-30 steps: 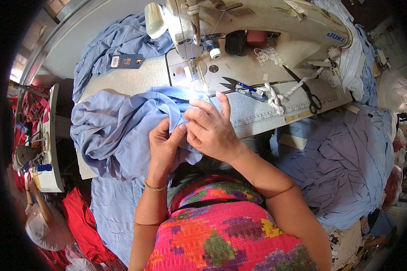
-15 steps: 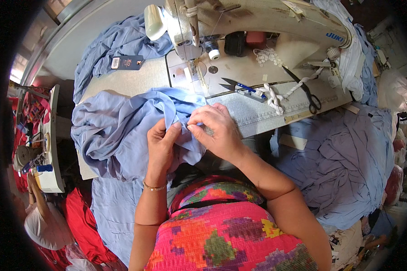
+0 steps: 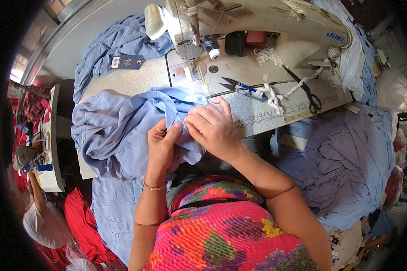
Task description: The person trims excess thread from a light blue button-down shirt using snips and examines the garment for loose threads.
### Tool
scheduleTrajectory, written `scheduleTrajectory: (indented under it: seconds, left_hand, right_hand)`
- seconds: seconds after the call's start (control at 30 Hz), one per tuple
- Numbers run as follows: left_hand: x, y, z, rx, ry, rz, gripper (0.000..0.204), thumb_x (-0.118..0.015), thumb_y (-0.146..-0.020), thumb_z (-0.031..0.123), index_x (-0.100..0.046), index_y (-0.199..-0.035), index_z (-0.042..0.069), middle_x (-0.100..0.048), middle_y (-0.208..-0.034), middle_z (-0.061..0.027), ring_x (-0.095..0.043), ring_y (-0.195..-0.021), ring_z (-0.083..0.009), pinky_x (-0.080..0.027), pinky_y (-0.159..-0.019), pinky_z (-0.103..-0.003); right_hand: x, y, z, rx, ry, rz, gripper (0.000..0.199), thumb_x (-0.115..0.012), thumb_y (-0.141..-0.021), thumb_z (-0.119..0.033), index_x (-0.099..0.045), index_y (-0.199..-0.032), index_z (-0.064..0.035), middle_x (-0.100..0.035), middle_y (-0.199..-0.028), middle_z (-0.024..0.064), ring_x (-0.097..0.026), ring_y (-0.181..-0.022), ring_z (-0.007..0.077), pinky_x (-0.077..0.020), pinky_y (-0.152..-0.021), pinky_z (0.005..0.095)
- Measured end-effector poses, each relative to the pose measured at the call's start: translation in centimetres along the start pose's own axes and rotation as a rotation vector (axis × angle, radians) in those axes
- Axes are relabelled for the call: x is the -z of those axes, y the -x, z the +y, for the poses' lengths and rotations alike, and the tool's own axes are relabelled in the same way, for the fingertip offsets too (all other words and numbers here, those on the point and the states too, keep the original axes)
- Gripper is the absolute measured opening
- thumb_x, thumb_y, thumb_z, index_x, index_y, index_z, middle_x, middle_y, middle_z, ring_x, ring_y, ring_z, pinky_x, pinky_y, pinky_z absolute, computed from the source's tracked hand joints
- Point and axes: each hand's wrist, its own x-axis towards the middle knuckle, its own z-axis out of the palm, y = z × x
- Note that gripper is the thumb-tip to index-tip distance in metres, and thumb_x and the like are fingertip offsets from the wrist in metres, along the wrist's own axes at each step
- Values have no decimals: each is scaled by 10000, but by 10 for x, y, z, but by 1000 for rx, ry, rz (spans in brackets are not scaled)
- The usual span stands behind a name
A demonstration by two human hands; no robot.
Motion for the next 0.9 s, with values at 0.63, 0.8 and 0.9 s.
scheduleTrajectory:
  seconds: [0.63, 0.8, 0.9]
  left_hand:
    - [3, 0, 1, 80, 95, -19, 124, -556, -871, 92, -624, -887, -11, -636, -802, -44, -576, -692, -90, -470, -659, -238]
    - [5, -1, 2, 75, 141, -47, 120, -558, -870, 83, -630, -886, -11, -637, -810, -40, -571, -707, -88, -461, -663, -237]
    - [3, -1, 6, 90, 143, -50, 105, -570, -867, 72, -643, -889, -1, -632, -810, -10, -545, -719, -62, -438, -674, -220]
  right_hand:
    - [44, -1, 79, -346, 315, -311, 451, -506, -731, 15, -491, -1178, -41, -517, -1129, 149, -482, -1048, 324, -375, -930, 402]
    - [47, -1, 82, -318, 313, -321, 365, -481, -743, 40, -540, -1099, -8, -540, -1088, 153, -505, -1019, 322, -413, -885, 391]
    - [48, -2, 84, -352, 257, -277, 286, -480, -793, 5, -545, -1071, 3, -571, -1020, 149, -549, -930, 318, -443, -827, 384]
